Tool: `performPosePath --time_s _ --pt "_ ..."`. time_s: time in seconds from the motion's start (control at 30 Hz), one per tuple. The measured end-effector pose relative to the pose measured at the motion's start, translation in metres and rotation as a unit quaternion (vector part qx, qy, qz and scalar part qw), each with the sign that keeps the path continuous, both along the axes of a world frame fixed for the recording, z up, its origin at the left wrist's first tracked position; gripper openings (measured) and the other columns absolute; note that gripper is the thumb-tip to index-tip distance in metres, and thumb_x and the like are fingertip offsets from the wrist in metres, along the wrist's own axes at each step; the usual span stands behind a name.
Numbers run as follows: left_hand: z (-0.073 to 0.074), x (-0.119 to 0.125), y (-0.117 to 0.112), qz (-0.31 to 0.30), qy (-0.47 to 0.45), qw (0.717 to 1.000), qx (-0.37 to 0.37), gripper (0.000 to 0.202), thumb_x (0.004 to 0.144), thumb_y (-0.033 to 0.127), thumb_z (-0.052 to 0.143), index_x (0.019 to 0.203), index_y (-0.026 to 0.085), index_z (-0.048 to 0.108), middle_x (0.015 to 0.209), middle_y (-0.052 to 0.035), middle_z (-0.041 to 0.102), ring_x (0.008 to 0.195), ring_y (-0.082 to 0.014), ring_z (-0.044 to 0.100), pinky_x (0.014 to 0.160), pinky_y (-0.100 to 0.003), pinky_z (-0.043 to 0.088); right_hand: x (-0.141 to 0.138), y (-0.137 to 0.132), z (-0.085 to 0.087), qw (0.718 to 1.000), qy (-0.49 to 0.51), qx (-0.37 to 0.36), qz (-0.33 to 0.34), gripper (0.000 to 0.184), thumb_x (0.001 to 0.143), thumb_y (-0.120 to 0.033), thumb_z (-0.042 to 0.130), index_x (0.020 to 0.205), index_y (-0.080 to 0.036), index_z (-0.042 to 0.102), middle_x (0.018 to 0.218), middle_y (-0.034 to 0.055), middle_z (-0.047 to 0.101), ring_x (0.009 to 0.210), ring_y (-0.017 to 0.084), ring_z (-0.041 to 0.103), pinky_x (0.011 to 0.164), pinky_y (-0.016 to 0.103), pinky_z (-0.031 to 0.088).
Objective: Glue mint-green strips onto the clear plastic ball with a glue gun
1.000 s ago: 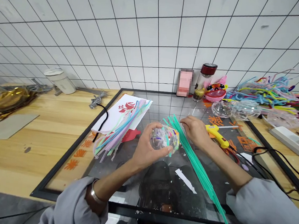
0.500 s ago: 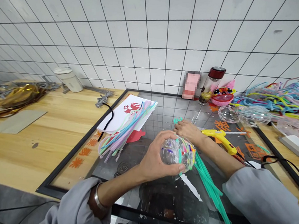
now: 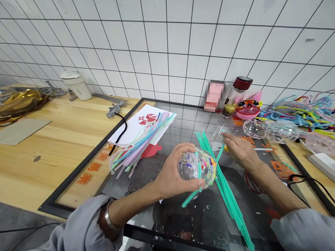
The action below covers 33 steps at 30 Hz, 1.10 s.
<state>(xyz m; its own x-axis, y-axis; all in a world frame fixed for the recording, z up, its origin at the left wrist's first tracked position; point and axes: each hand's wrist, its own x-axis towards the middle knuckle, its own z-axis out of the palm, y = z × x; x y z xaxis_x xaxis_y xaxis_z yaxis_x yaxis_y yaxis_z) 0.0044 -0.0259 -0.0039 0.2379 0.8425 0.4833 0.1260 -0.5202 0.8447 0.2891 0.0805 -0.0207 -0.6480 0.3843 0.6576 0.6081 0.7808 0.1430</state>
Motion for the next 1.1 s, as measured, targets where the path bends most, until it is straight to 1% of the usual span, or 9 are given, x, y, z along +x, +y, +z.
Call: performPosePath --time_s 0.13,0.33,0.43,0.67,0.73,0.8,0.87,0.97,1.1 --pt "-0.001 0.001 0.0 -0.002 0.008 1.0 -0.014 0.059 0.063 0.032 0.081 0.113 0.024 0.051 0.127 -0.0088 0.058 0.119 -0.0281 0.056 0.106 -0.045 0.043 0.014 -0.017 0.007 0.986 0.159 0.012 -0.056 0.015 0.097 -0.017 0.043 0.101 -0.024 0.056 0.112 0.0134 0.072 0.103 0.025 0.071 0.083 0.043 0.06" --pt "-0.006 0.003 0.002 0.007 0.02 1.0 -0.02 0.059 0.062 0.031 0.081 0.113 0.023 0.053 0.124 -0.0085 0.058 0.118 -0.0286 0.056 0.104 -0.044 0.044 -0.022 -0.065 0.018 0.936 0.339 -0.073 -0.064 0.01 0.098 -0.019 0.047 0.105 -0.025 0.05 0.116 0.0093 0.071 0.097 0.02 0.074 0.08 0.038 0.062" --pt "-0.007 0.003 0.004 0.008 0.029 0.999 -0.014 0.06 0.061 0.03 0.081 0.114 0.024 0.053 0.123 -0.0086 0.059 0.118 -0.0285 0.057 0.104 -0.045 0.045 -0.037 -0.089 0.01 0.962 0.252 -0.104 -0.032 0.013 0.092 -0.014 0.056 0.1 -0.024 0.056 0.112 0.009 0.074 0.104 0.021 0.073 0.087 0.04 0.06" --pt "-0.003 -0.004 0.01 0.074 0.011 0.997 -0.013 0.054 0.065 0.029 0.077 0.113 0.023 0.053 0.122 -0.007 0.058 0.116 -0.0269 0.058 0.103 -0.044 0.046 -0.05 -0.101 -0.013 0.992 0.049 -0.114 0.036 0.03 0.092 -0.004 0.04 0.102 -0.02 0.063 0.119 0.0125 0.073 0.111 0.019 0.069 0.088 0.035 0.059" --pt "-0.002 -0.004 0.01 0.074 0.017 0.997 -0.02 0.054 0.065 0.028 0.077 0.113 0.023 0.053 0.123 -0.0073 0.058 0.115 -0.027 0.058 0.102 -0.044 0.047 -0.047 -0.097 -0.012 0.993 0.017 -0.113 -0.031 0.035 0.092 -0.006 0.037 0.109 -0.021 0.064 0.12 0.0112 0.072 0.114 0.019 0.067 0.095 0.037 0.055" --pt "-0.003 -0.003 0.009 0.07 0.027 0.997 -0.024 0.054 0.064 0.029 0.077 0.113 0.023 0.053 0.123 -0.0075 0.058 0.115 -0.0275 0.059 0.102 -0.045 0.046 -0.039 -0.09 -0.007 0.979 0.035 -0.1 -0.176 0.033 0.096 -0.015 0.038 0.116 -0.02 0.063 0.117 0.0134 0.072 0.112 0.024 0.066 0.096 0.043 0.052" --pt "-0.004 -0.002 0.008 0.065 0.035 0.997 -0.023 0.054 0.064 0.028 0.077 0.112 0.022 0.053 0.123 -0.0076 0.058 0.116 -0.0278 0.058 0.103 -0.046 0.046 -0.025 -0.082 -0.002 0.948 0.062 -0.098 -0.297 0.038 0.099 -0.032 0.039 0.119 -0.009 0.061 0.114 0.0258 0.069 0.106 0.035 0.065 0.087 0.053 0.051" --pt "-0.006 -0.001 0.007 0.062 0.044 0.997 -0.018 0.054 0.063 0.026 0.076 0.113 0.022 0.053 0.124 -0.008 0.058 0.117 -0.0278 0.058 0.104 -0.046 0.046 -0.007 -0.068 0.003 0.844 -0.012 -0.2 -0.498 0.061 0.095 -0.057 0.042 0.108 -0.002 0.064 0.107 0.0314 0.066 0.101 0.042 0.063 0.079 0.053 0.049" --pt "-0.009 0.0 0.006 0.051 0.054 0.997 -0.008 0.055 0.063 0.025 0.078 0.113 0.023 0.053 0.125 -0.0084 0.059 0.119 -0.0282 0.057 0.105 -0.047 0.045 0.0 -0.052 0.0 0.8 -0.039 -0.263 -0.538 0.064 0.088 -0.063 0.052 0.104 -0.004 0.067 0.106 0.029 0.068 0.101 0.039 0.065 0.077 0.046 0.05"
